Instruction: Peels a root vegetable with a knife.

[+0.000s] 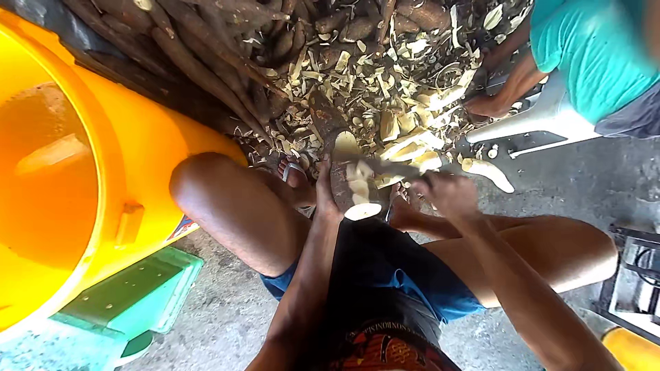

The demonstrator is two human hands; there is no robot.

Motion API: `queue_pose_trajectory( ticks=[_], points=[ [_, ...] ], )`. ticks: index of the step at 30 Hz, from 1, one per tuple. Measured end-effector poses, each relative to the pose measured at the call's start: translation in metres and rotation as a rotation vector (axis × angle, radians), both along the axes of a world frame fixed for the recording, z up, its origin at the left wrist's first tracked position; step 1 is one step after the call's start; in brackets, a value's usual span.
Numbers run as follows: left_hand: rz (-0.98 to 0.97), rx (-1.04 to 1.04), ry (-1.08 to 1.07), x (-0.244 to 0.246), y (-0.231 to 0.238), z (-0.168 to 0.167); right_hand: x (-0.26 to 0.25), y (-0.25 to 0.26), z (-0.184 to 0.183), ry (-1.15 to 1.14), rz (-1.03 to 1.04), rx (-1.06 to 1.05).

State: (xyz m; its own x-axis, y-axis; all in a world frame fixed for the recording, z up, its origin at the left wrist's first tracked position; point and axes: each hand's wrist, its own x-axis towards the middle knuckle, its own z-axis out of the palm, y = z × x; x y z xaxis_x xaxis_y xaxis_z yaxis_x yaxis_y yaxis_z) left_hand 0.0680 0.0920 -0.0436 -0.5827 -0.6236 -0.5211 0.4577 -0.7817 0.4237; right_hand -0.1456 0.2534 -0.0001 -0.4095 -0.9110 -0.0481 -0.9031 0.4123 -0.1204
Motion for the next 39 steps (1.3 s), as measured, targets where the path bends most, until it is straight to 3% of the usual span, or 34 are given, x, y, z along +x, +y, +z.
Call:
queue_pose_trajectory(
  ticks=[2, 3, 6, 9, 12, 16, 20, 24, 28, 35, 37, 39],
  points=[
    [0.007, 0.040, 0.034, 0.003, 0.001, 0.002, -0.027, 0.007, 0.002, -0.019, -0.196, -0.013],
    [0.007, 0.029, 0.047, 0.002, -0.001, 0.000, -0.028, 0.005, 0.008, -0.048, -0.180, -0.088],
    [0.007, 0.001, 0.014, -0.005, 0.001, 0.004, 0.006, -0.002, 0.033, -0.265, 0.086, -0.162],
    [0.036, -0.143, -0.297, -0.007, -0.003, 0.038, 0.032, -0.005, 0.036, -0.385, 0.288, -0.014],
    [0.105, -0.449, -0.447, -0.003, 0.001, 0.010, 0.035, -0.001, 0.027, -0.259, 0.313, 0.022],
    [0.055, -0.250, -0.317, -0.005, 0.001, 0.031, 0.027, 0.007, 0.022, -0.201, 0.303, -0.052],
    [0.090, -0.305, -0.235, 0.000, 0.008, 0.022, 0.031, 0.005, 0.032, -0.315, 0.321, -0.104],
    [0.039, -0.223, -0.277, -0.003, 0.003, 0.060, 0.034, 0.005, 0.027, -0.261, 0.286, -0.006],
    [0.012, -0.092, -0.016, -0.001, 0.004, 0.004, 0.018, 0.009, 0.012, -0.125, 0.243, -0.057],
    [-0.007, -0.007, 0.032, -0.010, 0.005, -0.006, 0.004, 0.019, -0.017, 0.061, 0.185, -0.163],
    [-0.002, -0.021, 0.020, -0.011, 0.004, -0.009, 0.006, 0.017, -0.021, -0.026, 0.154, -0.135],
    [0.011, -0.018, 0.037, -0.009, 0.004, -0.010, 0.013, 0.014, -0.017, -0.335, 0.031, 0.000]
  ],
)
